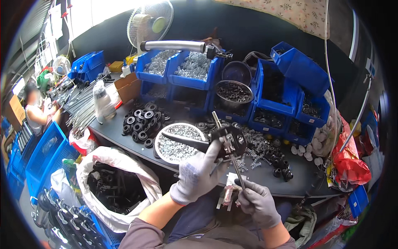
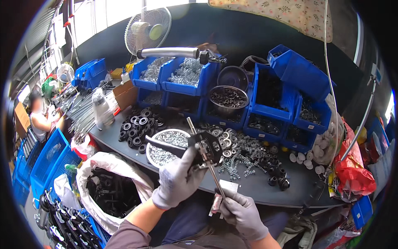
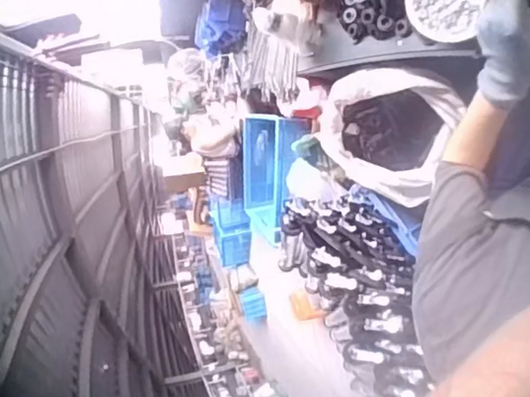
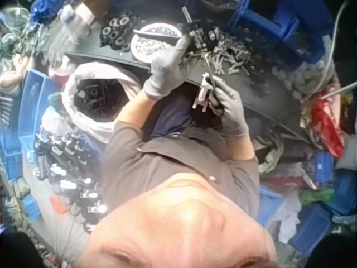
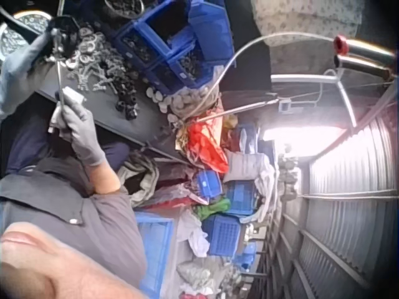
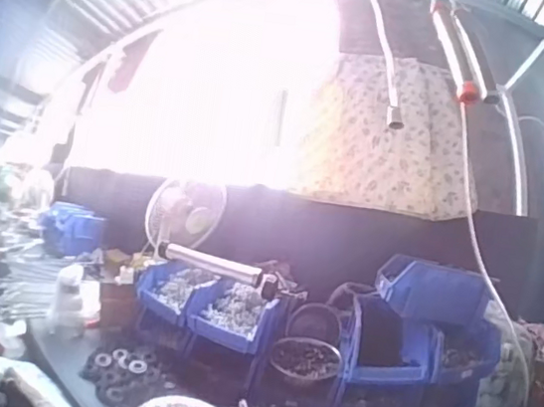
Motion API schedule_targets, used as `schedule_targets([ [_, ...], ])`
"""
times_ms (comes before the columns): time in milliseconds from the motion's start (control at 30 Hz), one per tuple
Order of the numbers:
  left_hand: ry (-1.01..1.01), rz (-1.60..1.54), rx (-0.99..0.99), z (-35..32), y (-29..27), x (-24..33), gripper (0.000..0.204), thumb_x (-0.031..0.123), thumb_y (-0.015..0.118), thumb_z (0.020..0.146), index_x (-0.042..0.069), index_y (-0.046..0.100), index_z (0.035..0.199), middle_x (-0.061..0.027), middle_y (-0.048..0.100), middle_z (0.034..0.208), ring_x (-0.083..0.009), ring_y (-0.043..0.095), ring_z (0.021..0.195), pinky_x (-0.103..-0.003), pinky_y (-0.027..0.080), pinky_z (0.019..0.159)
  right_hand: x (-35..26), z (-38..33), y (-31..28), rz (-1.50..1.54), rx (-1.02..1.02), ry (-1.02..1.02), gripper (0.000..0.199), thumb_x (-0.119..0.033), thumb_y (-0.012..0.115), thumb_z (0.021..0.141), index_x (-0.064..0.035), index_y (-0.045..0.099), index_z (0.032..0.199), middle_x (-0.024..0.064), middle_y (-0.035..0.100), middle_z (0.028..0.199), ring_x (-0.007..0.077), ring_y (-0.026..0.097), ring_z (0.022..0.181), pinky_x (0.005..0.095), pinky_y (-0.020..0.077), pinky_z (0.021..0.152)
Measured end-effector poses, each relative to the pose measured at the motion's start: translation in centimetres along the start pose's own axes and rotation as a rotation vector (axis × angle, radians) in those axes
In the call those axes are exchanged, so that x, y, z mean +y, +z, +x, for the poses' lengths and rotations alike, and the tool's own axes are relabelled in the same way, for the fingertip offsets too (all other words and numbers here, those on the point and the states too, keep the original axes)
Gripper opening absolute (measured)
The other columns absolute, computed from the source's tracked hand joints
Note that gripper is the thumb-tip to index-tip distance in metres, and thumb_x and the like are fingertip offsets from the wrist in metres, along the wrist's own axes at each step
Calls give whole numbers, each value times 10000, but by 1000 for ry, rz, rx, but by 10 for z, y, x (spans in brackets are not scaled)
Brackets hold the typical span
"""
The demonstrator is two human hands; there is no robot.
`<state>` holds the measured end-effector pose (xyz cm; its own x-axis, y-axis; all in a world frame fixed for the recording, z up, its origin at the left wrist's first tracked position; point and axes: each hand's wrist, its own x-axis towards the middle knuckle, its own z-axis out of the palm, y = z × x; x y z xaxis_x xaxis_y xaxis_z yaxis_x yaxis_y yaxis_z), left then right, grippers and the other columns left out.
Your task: The person assembles caulking guns by fitting together handles, springs, rods, washers, and metal tubes, tightening fasteners with a pneumatic tool, and stacking the completed caulking guns into a crate.
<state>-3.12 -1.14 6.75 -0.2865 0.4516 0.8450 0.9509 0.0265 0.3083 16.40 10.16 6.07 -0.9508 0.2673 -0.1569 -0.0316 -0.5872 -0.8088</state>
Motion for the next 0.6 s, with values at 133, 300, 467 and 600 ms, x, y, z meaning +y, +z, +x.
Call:
schedule_targets([
  [133, 8, -48, -39, 4, 3, -7, 670, 176, 756, 776, -27, 489, 1355, -80, 569, 585, -234, 575, 476, -354, 444, 450, 2, -3, -4, -24, 63, 43, 353, -122, 557, 975, -4, 569, 1307, -11, 484, 652, 50, 354, 508, 194, 268, 447],
  [300, 8, -58, -49, 9, -2, 1, 697, 168, 775, 756, -42, 483, 1352, -85, 582, 593, -232, 595, 490, -343, 456, 461, 14, 1, 3, -451, 204, -455, 353, -159, 565, 970, 19, 585, 1274, -14, 470, 624, 46, 340, 491, 198, 259, 444],
  [467, -78, -71, -33, 13, -8, -4, 641, 75, 742, 762, -95, 475, 1320, -117, 689, 781, -241, 668, 598, -319, 507, 537, -5, -7, 2, -287, 188, -82, 377, -169, 593, 951, 53, 586, 1255, -14, 456, 598, 45, 339, 489, 200, 252, 440],
  [600, -69, -76, -100, 11, -10, -5, 659, 76, 748, 762, -96, 458, 1328, -118, 694, 792, -250, 674, 594, -319, 514, 545, -5, -6, -5, -234, 180, -20, 396, -168, 611, 933, 75, 585, 1244, -6, 461, 592, 49, 349, 482, 201, 247, 433],
])
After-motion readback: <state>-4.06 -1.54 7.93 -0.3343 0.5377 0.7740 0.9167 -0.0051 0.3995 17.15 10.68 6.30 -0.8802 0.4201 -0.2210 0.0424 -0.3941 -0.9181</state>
